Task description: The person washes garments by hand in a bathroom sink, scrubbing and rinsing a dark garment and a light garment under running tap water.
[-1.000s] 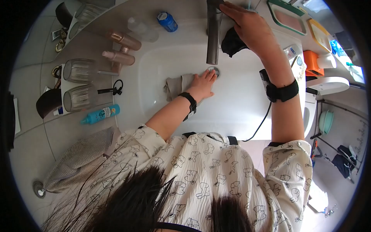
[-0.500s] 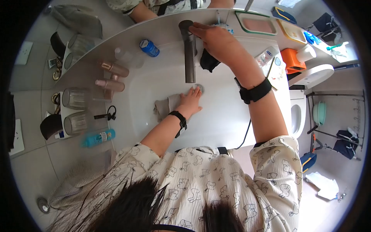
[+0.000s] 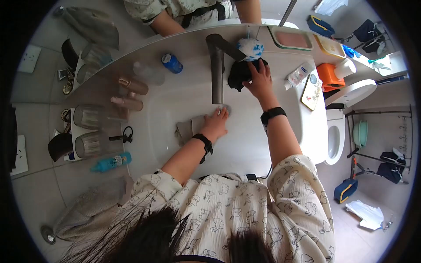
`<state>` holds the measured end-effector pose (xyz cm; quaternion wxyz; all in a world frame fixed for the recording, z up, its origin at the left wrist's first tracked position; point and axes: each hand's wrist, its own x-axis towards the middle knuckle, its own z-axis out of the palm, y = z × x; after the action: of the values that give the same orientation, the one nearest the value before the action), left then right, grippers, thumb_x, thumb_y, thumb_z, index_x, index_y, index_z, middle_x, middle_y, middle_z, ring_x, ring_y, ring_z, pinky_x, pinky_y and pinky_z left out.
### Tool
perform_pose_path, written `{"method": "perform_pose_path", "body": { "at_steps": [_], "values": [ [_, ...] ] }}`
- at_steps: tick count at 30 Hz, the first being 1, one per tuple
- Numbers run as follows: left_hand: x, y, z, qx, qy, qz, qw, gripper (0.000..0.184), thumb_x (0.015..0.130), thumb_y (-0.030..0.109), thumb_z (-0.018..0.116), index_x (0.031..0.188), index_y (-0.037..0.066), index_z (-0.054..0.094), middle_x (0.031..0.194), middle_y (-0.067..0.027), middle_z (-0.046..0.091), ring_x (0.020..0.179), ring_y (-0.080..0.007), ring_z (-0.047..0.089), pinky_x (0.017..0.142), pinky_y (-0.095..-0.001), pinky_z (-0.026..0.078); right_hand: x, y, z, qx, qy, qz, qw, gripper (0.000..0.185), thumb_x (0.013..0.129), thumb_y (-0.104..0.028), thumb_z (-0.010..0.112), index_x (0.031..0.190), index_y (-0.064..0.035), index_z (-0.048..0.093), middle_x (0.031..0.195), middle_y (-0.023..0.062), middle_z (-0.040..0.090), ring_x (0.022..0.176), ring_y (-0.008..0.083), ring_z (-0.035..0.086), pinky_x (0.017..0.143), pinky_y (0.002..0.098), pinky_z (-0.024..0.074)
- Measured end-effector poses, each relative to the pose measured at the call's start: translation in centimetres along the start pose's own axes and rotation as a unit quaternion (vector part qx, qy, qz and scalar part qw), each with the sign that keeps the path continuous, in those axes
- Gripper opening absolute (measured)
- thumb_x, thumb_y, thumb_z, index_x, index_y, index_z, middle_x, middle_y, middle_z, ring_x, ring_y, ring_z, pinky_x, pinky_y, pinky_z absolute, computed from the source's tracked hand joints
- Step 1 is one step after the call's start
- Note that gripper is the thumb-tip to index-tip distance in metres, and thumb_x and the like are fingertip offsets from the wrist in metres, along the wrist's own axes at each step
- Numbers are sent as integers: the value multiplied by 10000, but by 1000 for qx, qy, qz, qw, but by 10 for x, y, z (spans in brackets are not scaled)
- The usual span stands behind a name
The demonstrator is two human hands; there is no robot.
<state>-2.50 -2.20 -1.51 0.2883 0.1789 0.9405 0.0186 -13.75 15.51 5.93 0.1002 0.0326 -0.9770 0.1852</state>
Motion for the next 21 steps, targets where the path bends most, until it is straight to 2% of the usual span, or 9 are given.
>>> {"method": "perform_pose_path", "body": {
  "at_steps": [3, 5, 6, 7, 11, 13, 17, 18, 21],
  "values": [
    [1, 0, -1, -4, 10, 5, 1000, 643, 818, 284, 521, 1371, 131, 231, 1453, 5, 137, 1328, -199, 161, 929, -613, 305, 10, -2, -3, 0, -1, 22, 1000, 580, 638, -201, 717, 1167, -201, 478, 1296, 132, 374, 1192, 399, 335, 916, 466, 397],
    [2, 0, 3, -6, 5, 6, 1000, 612, 833, 252, 491, 1372, 131, 229, 1454, 3, 139, 1328, -198, 165, 927, -615, 305, 18, 5, -4, -12, -27, 41, 999, 472, 618, -154, 715, 1048, -159, 519, 1158, 132, 479, 1084, 396, 426, 832, 445, 445],
    [3, -1, 4, -1, 8, 6, 1000, 588, 841, 230, 464, 1372, 129, 231, 1455, 2, 139, 1328, -198, 167, 926, -615, 307, 15, 10, -5, -5, 13, 1, 1000, 394, 610, -117, 701, 962, -127, 523, 985, 149, 538, 936, 386, 504, 758, 438, 462],
    [3, 0, 6, 2, 11, 6, 1000, 566, 850, 207, 437, 1371, 128, 232, 1456, 1, 140, 1328, -197, 169, 925, -615, 310, 9, 13, -12, -8, 14, 0, 1000, 394, 610, -117, 701, 962, -127, 523, 985, 149, 538, 936, 386, 504, 758, 438, 462],
    [0, -1, 6, -9, 22, 17, 1000, 550, 850, 186, 411, 1368, 120, 237, 1458, 0, 141, 1329, -201, 170, 917, -616, 317, -41, 17, -43, 80, -129, -16, 988, 386, 587, -98, 687, 934, -62, 522, 882, 184, 552, 850, 384, 537, 738, 414, 458],
    [3, -3, 9, 46, 13, 17, 999, 727, 801, 342, 566, 1379, 118, 188, 1467, -26, 87, 1327, -246, 159, 876, -612, 350, -73, 7, -50, 53, -227, 0, 972, 381, 583, -92, 679, 926, -53, 519, 867, 183, 554, 872, 377, 533, 739, 410, 458],
    [8, -3, 12, -13, -6, 4, 1000, 793, 739, 317, 658, 1373, 148, 214, 1465, 5, 100, 1334, -230, 143, 909, -624, 319, -112, 11, -45, 23, -349, -54, 935, 354, 630, -132, 653, 944, -36, 519, 921, 184, 569, 912, 356, 532, 782, 423, 449],
    [1, 0, 4, -36, 18, 5, 999, 605, 805, 191, 528, 1353, 143, 275, 1446, 7, 174, 1325, -205, 184, 918, -631, 308, -117, 15, -38, 29, -371, -51, 927, 371, 640, -166, 667, 960, -41, 526, 946, 176, 569, 934, 352, 527, 801, 416, 448],
    [1, 2, -1, -34, -9, -6, 999, 562, 836, 134, 443, 1364, 145, 252, 1468, 39, 117, 1334, -201, 176, 951, -636, 257, -112, 3, -62, 63, -470, -144, 868, 438, 680, -221, 677, 1063, -67, 530, 1028, 154, 563, 1032, 329, 507, 844, 390, 439]
  ]
}}
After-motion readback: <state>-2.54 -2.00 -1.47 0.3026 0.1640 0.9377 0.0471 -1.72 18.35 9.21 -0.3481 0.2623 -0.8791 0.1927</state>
